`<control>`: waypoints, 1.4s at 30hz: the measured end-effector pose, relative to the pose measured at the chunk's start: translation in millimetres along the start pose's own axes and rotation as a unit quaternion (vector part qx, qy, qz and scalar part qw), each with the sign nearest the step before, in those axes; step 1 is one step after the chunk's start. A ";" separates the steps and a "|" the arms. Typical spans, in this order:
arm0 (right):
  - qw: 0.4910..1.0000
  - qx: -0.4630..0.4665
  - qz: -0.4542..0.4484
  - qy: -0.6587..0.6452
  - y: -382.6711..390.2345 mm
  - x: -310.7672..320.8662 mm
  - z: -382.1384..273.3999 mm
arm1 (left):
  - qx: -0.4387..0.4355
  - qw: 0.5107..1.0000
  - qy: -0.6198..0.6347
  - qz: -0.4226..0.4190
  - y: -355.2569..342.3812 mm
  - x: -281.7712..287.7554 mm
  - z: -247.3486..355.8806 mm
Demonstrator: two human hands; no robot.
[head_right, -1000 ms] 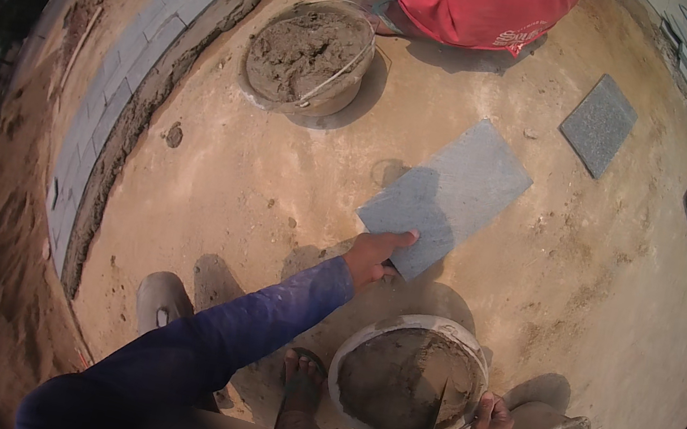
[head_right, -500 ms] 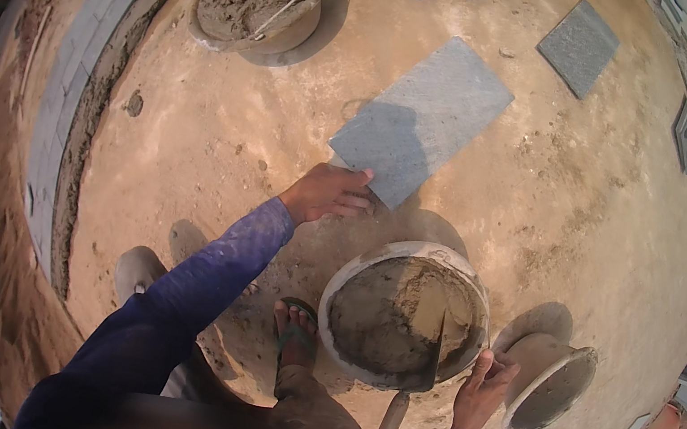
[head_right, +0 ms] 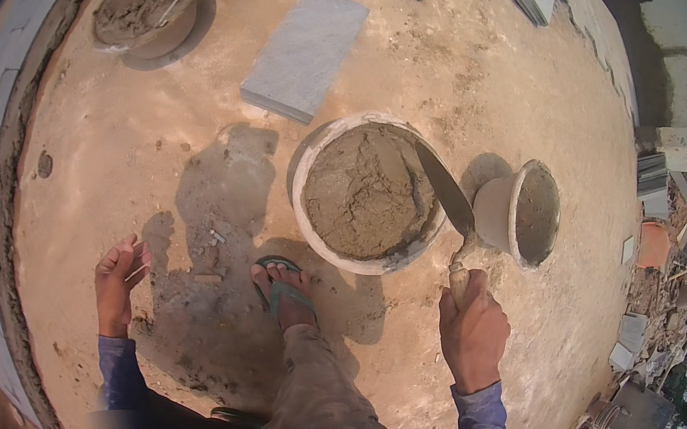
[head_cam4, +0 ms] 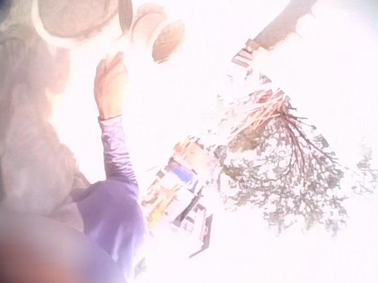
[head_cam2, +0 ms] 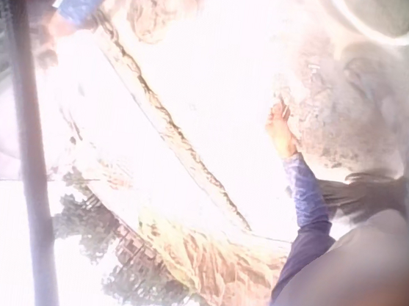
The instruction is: The person scoops cement from a bucket using a trowel and spreads it onto the ground to prepare a bed for paving stones. They repeatedly smooth the cement along a marked line adjacent to already laid grey stones.
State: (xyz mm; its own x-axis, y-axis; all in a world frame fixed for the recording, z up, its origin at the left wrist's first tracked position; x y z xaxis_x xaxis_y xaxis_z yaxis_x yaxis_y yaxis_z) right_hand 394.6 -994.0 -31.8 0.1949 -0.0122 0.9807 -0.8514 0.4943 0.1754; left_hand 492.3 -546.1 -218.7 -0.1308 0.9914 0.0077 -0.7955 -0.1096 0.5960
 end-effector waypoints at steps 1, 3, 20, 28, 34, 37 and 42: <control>0.999 0.001 0.034 0.000 9.0 11.7 -2.1 | -0.013 1.000 0.007 0.017 20.3 8.8 -7.7; 0.997 0.000 0.075 -0.030 25.6 21.2 -7.9 | -0.035 0.997 0.027 0.068 65.7 23.5 -22.4; 0.956 0.127 0.192 -0.180 132.8 -143.6 -54.1 | -0.361 0.774 0.422 0.303 331.4 143.8 14.6; 0.935 0.344 0.004 -0.090 8.6 -165.8 -218.9 | -0.459 0.761 0.328 0.320 376.5 160.8 10.4; 0.952 0.231 -0.107 -0.171 -91.3 -211.3 -310.4 | -0.379 0.785 0.214 0.441 411.6 168.4 -36.3; 0.943 0.205 -0.135 -0.226 -131.2 -223.9 -322.2 | -0.329 0.805 0.175 0.462 416.6 160.6 -58.1; 0.900 0.366 -0.178 -0.155 -81.3 -234.3 -331.9 | -0.320 0.789 0.165 0.498 417.8 151.2 -60.1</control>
State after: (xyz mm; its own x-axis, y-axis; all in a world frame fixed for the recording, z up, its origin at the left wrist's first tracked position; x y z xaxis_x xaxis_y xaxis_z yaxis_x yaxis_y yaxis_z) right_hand 579.7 -742.8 -304.4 0.4701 -0.3542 0.8084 -0.8767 -0.2931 0.3815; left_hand 104.5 -446.3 -16.8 -0.9422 0.3304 -0.0556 -0.3239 -0.9406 -0.1015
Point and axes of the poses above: each hand's wrist, its own y-axis away from the middle knuckle, its own x-axis out of the back of the hand, z = x × y, the point moved 1 cm from there along -y, towards the middle knuckle
